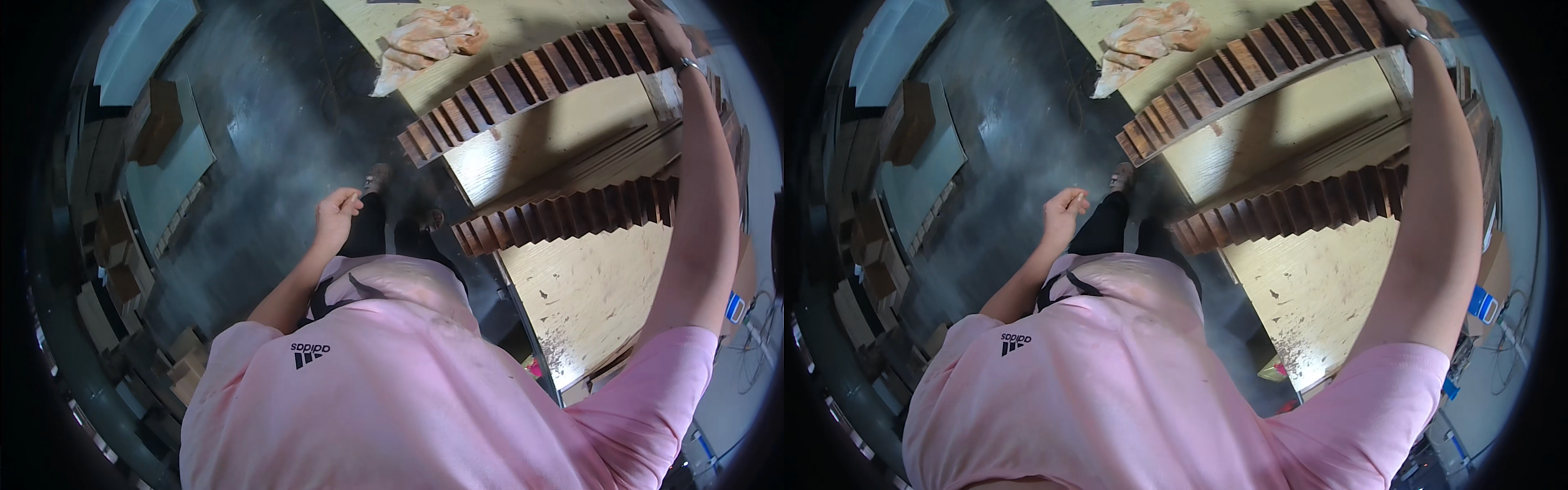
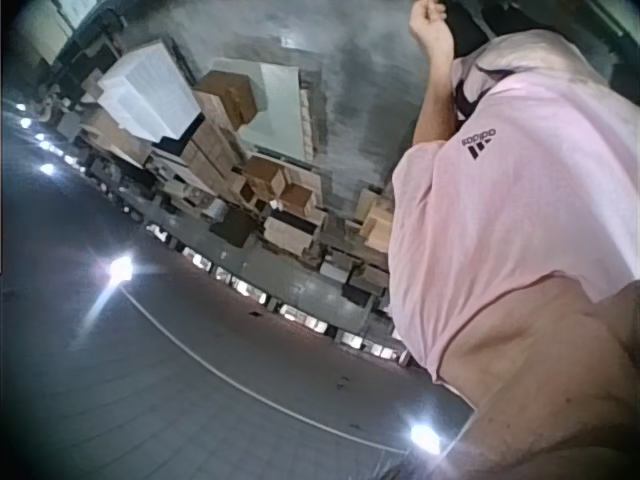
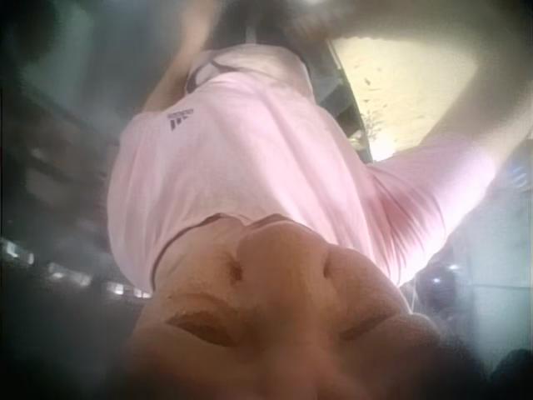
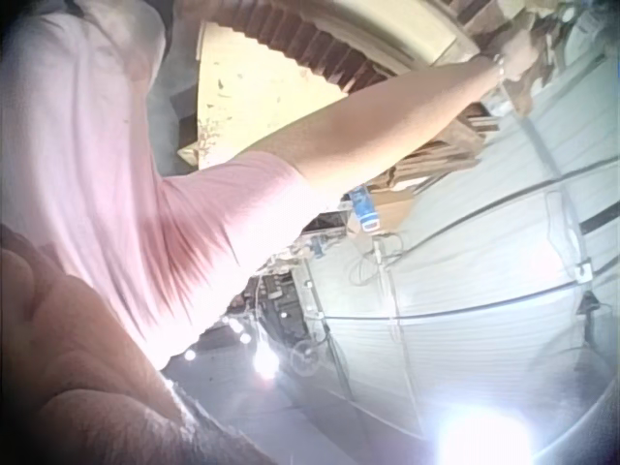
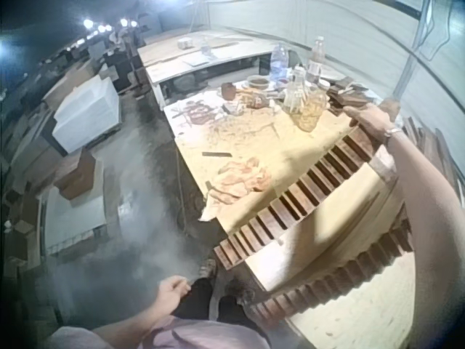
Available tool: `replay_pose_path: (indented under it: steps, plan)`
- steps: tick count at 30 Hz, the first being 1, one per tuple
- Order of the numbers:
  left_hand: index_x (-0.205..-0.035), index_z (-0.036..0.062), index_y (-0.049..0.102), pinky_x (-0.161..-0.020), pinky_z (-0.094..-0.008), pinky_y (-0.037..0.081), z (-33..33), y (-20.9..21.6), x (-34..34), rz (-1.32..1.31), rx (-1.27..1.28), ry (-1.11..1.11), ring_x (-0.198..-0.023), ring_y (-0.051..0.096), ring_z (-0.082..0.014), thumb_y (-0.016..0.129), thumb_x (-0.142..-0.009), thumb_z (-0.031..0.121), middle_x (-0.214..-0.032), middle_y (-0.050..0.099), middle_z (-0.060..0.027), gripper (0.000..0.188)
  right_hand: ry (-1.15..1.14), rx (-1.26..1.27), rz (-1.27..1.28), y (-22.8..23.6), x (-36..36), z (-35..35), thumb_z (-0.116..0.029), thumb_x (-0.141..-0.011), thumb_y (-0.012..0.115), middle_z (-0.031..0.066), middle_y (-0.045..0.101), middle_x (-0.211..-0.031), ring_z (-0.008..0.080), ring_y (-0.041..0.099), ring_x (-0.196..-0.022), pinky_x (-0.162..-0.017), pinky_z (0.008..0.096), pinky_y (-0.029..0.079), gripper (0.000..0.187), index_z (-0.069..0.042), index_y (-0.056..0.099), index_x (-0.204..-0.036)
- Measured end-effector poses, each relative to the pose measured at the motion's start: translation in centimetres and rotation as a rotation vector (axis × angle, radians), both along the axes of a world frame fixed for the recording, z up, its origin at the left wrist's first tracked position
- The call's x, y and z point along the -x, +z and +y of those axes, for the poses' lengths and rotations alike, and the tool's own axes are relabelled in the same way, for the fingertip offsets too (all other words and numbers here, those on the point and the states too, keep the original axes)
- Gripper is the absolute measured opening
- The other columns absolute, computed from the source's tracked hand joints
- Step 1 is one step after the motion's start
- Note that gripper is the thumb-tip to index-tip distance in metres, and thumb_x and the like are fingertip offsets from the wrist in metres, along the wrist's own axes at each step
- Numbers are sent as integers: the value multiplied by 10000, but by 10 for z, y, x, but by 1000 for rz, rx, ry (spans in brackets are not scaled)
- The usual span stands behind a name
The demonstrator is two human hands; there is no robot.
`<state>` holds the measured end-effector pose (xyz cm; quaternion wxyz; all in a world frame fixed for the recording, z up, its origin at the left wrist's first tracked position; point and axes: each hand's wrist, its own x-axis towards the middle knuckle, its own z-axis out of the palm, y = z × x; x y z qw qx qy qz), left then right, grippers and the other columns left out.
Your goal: The person aligns wooden strips on a table and applies a liquid substance to their edges with a sponge before wiping them down with a cloth.
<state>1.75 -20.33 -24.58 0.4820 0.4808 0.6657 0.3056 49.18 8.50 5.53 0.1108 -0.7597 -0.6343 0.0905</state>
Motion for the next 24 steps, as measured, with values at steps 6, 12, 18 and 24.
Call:
replay_pose_path:
  steps: [6,12,18,24]
  plan:
    - [-952,23,710,-527,-252,457,-4,-3,10,46,62,-90,-546,555,-80,594,-944,74,-665,650,-41,127,6,-270,344,22,8,-1,-230,-893,575,265,609,-1040,311,611,-930,-832,395,510,319,76,567,-983]
    - [-820,20,673,-494,-280,455,14,-25,25,29,215,-134,-504,566,-112,595,-959,208,-606,622,-44,247,250,-250,558,40,156,-115,-276,-931,596,141,677,-1123,199,678,-920,-867,317,535,313,-11,665,-1083]
    - [-750,6,636,-524,-327,464,-2,-140,78,-79,257,-205,-542,606,-156,594,-953,327,-572,600,-68,382,749,657,986,-161,337,-243,-209,-873,694,185,673,-1040,320,660,-912,-849,382,516,334,41,664,-1092]
    - [-859,24,641,-703,-498,486,-67,-210,172,355,327,-303,-826,638,-413,627,-900,251,-824,664,-199,231,318,812,577,-495,376,-272,-238,-867,630,204,699,-990,359,664,-970,-861,386,521,310,-7,699,-1063]
